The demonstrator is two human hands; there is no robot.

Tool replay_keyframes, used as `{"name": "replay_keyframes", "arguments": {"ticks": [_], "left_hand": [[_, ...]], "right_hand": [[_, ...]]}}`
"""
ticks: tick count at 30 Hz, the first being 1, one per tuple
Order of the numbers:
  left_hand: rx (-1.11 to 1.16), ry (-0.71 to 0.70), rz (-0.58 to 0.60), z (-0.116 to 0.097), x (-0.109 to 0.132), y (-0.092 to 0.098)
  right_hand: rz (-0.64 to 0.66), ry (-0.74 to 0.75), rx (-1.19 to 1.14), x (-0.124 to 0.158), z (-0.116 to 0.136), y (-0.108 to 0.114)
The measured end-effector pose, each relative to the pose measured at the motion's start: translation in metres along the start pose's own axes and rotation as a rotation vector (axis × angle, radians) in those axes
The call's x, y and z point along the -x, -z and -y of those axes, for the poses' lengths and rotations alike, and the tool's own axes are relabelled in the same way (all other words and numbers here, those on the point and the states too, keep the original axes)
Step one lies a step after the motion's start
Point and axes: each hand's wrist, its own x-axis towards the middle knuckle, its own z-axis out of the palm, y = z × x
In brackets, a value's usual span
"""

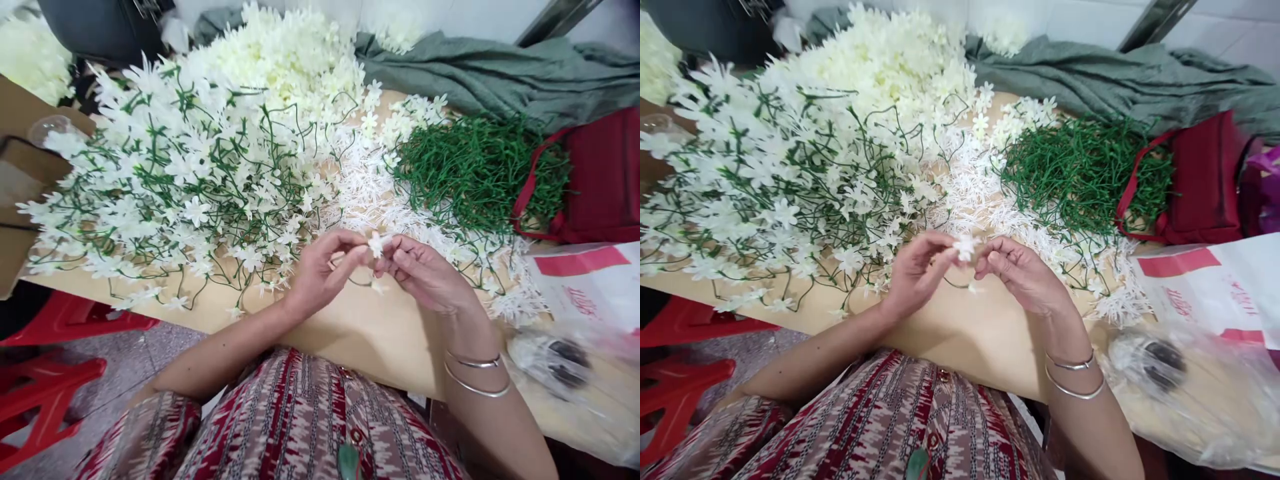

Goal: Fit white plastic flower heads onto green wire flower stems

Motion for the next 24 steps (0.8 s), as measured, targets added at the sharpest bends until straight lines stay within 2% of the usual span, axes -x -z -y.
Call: {"name": "replay_keyframes", "arguments": {"ticks": [2, 4, 6, 7, 8, 9, 12, 14, 16, 19, 24], "left_hand": [[-0.085, -0.168, -0.262, -0.011, -0.014, 0.012], [-0.143, -0.397, -0.526, -0.02, -0.028, 0.023], [-0.267, -0.616, -0.584, -0.024, -0.034, 0.027], [-0.314, -0.71, -0.567, -0.025, -0.032, 0.025], [-0.34, -0.728, -0.539, -0.025, -0.027, 0.02], [-0.349, -0.642, -0.462, -0.023, -0.019, 0.014], [-0.273, -0.438, -0.071, -0.016, 0.011, -0.012], [-0.254, -0.327, 0.068, -0.009, 0.027, -0.025], [-0.269, -0.194, 0.159, -0.001, 0.033, -0.03], [-0.284, -0.092, 0.166, 0.009, 0.03, -0.029], [-0.316, -0.092, 0.008, 0.02, 0.009, -0.009]], "right_hand": [[-0.003, 0.008, -0.01, 0.0, 0.0, 0.0], [-0.011, 0.005, -0.007, -0.001, -0.001, 0.0], [-0.014, 0.006, 0.006, -0.002, -0.002, -0.001], [-0.014, 0.007, 0.016, -0.002, -0.002, -0.001], [-0.013, 0.007, 0.03, -0.003, -0.002, -0.002], [-0.012, 0.006, 0.04, -0.003, -0.002, -0.002], [-0.053, 0.005, 0.003, -0.005, -0.002, -0.002], [-0.109, 0.01, -0.07, -0.006, -0.002, -0.001], [-0.137, 0.017, -0.128, -0.007, -0.003, 0.001], [-0.117, 0.036, -0.157, -0.009, -0.006, 0.003], [-0.073, 0.073, -0.145, -0.011, -0.01, 0.005]]}}
